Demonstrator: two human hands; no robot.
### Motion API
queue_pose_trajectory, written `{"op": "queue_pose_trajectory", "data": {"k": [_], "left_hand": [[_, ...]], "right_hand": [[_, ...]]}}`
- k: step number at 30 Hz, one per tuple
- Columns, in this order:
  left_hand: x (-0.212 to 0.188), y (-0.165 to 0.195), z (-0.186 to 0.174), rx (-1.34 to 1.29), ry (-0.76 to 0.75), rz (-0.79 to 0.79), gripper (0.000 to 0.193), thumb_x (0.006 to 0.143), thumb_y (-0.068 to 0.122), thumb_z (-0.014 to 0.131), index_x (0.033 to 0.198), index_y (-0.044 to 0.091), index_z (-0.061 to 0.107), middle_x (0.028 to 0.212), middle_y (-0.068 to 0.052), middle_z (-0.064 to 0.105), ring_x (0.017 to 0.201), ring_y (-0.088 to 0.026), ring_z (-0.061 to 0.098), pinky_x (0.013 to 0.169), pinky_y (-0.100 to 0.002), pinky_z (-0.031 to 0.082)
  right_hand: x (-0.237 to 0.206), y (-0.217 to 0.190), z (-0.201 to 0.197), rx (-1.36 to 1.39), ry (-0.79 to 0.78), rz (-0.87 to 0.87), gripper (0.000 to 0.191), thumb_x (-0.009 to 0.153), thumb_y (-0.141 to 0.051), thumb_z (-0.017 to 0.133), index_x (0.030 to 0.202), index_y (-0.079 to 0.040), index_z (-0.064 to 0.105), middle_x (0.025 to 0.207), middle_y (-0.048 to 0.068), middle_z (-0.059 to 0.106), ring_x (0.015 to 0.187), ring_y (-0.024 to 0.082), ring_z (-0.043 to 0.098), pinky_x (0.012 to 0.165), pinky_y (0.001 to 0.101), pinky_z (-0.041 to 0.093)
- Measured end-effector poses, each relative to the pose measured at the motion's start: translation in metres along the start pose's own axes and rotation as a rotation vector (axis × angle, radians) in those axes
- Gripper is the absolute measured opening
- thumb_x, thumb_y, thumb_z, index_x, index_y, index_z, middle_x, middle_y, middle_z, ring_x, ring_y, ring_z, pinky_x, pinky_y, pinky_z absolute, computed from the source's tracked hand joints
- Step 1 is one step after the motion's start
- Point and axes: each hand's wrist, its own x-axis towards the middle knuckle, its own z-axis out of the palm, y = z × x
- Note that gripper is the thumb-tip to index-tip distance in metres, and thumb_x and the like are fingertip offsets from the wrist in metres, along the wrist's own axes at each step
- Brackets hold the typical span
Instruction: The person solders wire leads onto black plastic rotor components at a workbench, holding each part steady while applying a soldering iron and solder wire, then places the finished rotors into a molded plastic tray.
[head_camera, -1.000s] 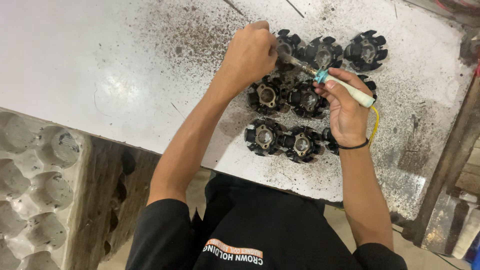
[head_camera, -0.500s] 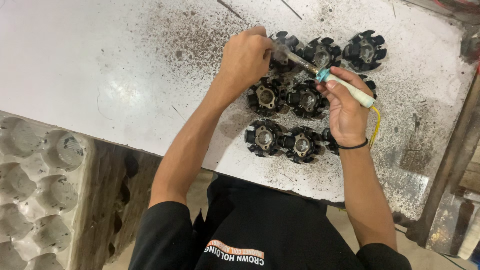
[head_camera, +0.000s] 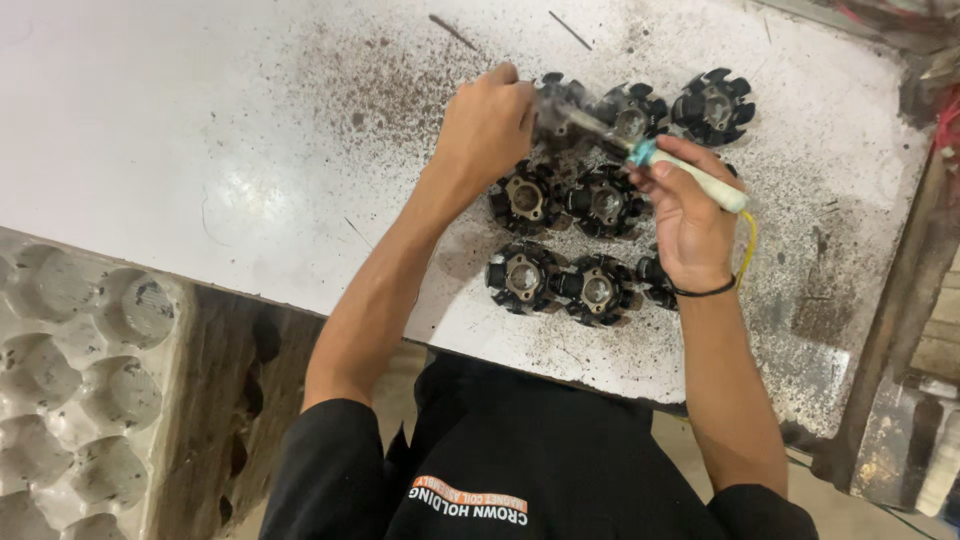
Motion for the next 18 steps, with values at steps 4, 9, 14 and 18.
{"op": "queue_pose_trajectory", "data": {"k": [4, 9, 14, 18], "left_hand": [[0.006, 0.053, -0.050, -0.002, -0.095, 0.008, 0.011, 0.102, 0.008, 0.060, 0.097, 0.006, 0.069, 0.067, -0.009, 0.066, 0.054, -0.026, 0.062, 0.048, -0.045, 0.048], [0.041, 0.102, -0.086, -0.022, 0.261, 0.352, 0.013, 0.099, 0.002, 0.062, 0.110, 0.007, 0.064, 0.085, -0.010, 0.069, 0.067, -0.027, 0.065, 0.057, -0.041, 0.048], [0.074, 0.092, -0.017, 0.125, 0.294, 0.294, 0.024, 0.085, 0.002, 0.070, 0.108, 0.008, 0.070, 0.089, -0.010, 0.070, 0.077, -0.029, 0.068, 0.058, -0.036, 0.055], [0.043, 0.056, 0.052, 0.083, -0.007, 0.123, 0.023, 0.084, -0.002, 0.066, 0.100, 0.011, 0.078, 0.097, -0.010, 0.069, 0.081, -0.031, 0.071, 0.062, -0.040, 0.058]], "right_hand": [[-0.012, -0.035, -0.025, 0.002, 0.053, -0.186, 0.022, 0.101, 0.002, 0.067, 0.123, 0.007, 0.066, 0.116, 0.019, 0.072, 0.107, 0.029, 0.072, 0.097, 0.0384, 0.061], [-0.022, -0.027, -0.056, -0.089, 0.094, -0.221, 0.020, 0.102, 0.003, 0.067, 0.121, 0.009, 0.066, 0.112, 0.019, 0.072, 0.100, 0.028, 0.072, 0.092, 0.0377, 0.061], [-0.017, -0.006, -0.065, -0.070, 0.119, -0.190, 0.021, 0.099, 0.004, 0.066, 0.120, 0.009, 0.066, 0.114, 0.018, 0.072, 0.103, 0.025, 0.073, 0.094, 0.0363, 0.063], [-0.015, -0.006, -0.061, -0.155, 0.102, -0.191, 0.023, 0.098, 0.002, 0.067, 0.120, 0.009, 0.067, 0.110, 0.018, 0.073, 0.097, 0.024, 0.073, 0.088, 0.0343, 0.062]]}}
